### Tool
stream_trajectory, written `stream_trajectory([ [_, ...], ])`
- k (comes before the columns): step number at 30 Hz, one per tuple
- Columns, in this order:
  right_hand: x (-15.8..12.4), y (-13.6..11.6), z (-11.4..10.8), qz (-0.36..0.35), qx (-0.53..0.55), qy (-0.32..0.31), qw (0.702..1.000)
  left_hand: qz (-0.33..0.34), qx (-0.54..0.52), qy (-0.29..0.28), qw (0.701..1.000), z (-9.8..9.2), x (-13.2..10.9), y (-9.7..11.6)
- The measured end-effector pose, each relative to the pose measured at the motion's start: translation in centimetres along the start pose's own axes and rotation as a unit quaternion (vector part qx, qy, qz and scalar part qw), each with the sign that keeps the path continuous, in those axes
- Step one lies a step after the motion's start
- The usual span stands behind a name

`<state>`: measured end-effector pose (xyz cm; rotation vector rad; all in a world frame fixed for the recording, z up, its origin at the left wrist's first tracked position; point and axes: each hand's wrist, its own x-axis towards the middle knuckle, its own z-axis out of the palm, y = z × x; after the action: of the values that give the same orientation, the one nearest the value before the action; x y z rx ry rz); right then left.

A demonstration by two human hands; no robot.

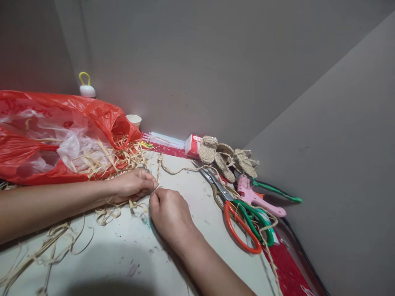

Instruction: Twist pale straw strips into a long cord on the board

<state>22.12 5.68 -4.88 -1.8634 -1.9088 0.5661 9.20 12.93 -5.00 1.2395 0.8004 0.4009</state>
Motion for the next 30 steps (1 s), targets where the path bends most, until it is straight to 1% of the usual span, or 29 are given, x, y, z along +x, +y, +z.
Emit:
stream_trajectory([
  [3, -0.3, -0.3, 0.0, 0.009, -0.115, 0.001, 0.993, 0.023, 0.005, -0.009, 1.0, 0.2, -0.1, 0.0],
  [5, -0.3, -0.4, 0.2, 0.011, -0.169, -0.003, 0.985, 0.029, 0.017, -0.007, 0.999, 0.4, -0.3, 0.0],
  [7, -0.4, -0.5, 0.6, 0.007, -0.2, -0.01, 0.98, 0.029, 0.023, 0.006, 0.999, 0.5, -0.4, 0.0],
  [9, -0.8, -0.9, 1.0, -0.006, -0.203, -0.024, 0.979, 0.024, 0.021, 0.015, 0.999, 0.6, -0.4, -0.1],
  [11, -1.6, -1.8, 0.8, -0.032, -0.169, -0.051, 0.984, 0.021, 0.02, 0.019, 0.999, 0.5, -0.4, -0.1],
  [12, -2.1, -2.2, 0.4, -0.059, -0.131, -0.081, 0.986, 0.021, 0.023, 0.02, 0.999, 0.5, -0.4, -0.2],
  [13, -2.6, -2.6, -0.3, -0.088, -0.081, -0.118, 0.986, 0.023, 0.027, 0.022, 0.999, 0.4, -0.3, -0.2],
  [14, -3.0, -2.9, -1.1, -0.123, -0.014, -0.17, 0.978, 0.025, 0.03, 0.023, 0.999, 0.3, -0.3, -0.2],
  [15, -3.2, -3.0, -2.0, -0.149, 0.06, -0.224, 0.961, 0.026, 0.031, 0.022, 0.999, 0.2, -0.3, -0.1],
  [16, -3.1, -2.8, -3.0, -0.141, 0.126, -0.258, 0.948, 0.026, 0.03, 0.019, 0.999, 0.1, -0.3, -0.1],
  [17, -2.7, -2.3, -3.8, -0.108, 0.179, -0.261, 0.942, 0.025, 0.028, 0.015, 0.999, 0.0, -0.3, 0.0],
  [18, -2.1, -1.7, -4.5, -0.061, 0.221, -0.214, 0.95, 0.024, 0.023, 0.012, 0.999, 0.0, -0.2, 0.0],
  [19, -1.4, -0.9, -4.8, -0.022, 0.258, -0.108, 0.96, 0.023, 0.018, 0.008, 1.0, -0.1, -0.2, 0.1],
  [20, -0.5, -0.1, -4.9, 0.011, 0.285, 0.019, 0.958, 0.023, 0.014, 0.007, 1.0, -0.1, -0.2, 0.1],
  [21, 0.3, 0.6, -4.8, 0.037, 0.305, 0.097, 0.947, 0.025, 0.01, 0.006, 1.0, -0.1, -0.2, 0.1],
  [22, 1.1, 1.1, -4.4, 0.059, 0.329, 0.086, 0.938, 0.027, 0.008, 0.004, 1.0, -0.1, -0.2, 0.1],
  [23, 1.6, 1.3, -3.8, 0.071, 0.365, 0.045, 0.927, 0.031, 0.007, 0.0, 0.999, -0.1, -0.2, 0.1],
  [25, 2.0, 1.3, -2.6, 0.075, 0.43, -0.073, 0.897, 0.042, 0.006, -0.013, 0.999, -0.1, -0.3, 0.1],
  [26, 2.0, 1.1, -2.1, 0.072, 0.452, -0.122, 0.881, 0.046, 0.008, -0.018, 0.999, -0.1, -0.3, 0.1],
  [27, 1.9, 0.8, -1.7, 0.068, 0.464, -0.155, 0.87, 0.048, 0.013, -0.02, 0.999, -0.1, -0.5, 0.1],
  [28, 1.7, 0.6, -1.4, 0.065, 0.467, -0.173, 0.865, 0.049, 0.019, -0.017, 0.998, -0.1, -0.6, 0.2],
  [29, 1.6, 0.5, -1.3, 0.064, 0.46, -0.177, 0.868, 0.049, 0.025, -0.013, 0.998, 0.0, -0.6, 0.2],
  [30, 1.5, 0.5, -1.2, 0.065, 0.441, -0.171, 0.879, 0.052, 0.035, -0.011, 0.998, 0.0, -0.7, 0.3],
])
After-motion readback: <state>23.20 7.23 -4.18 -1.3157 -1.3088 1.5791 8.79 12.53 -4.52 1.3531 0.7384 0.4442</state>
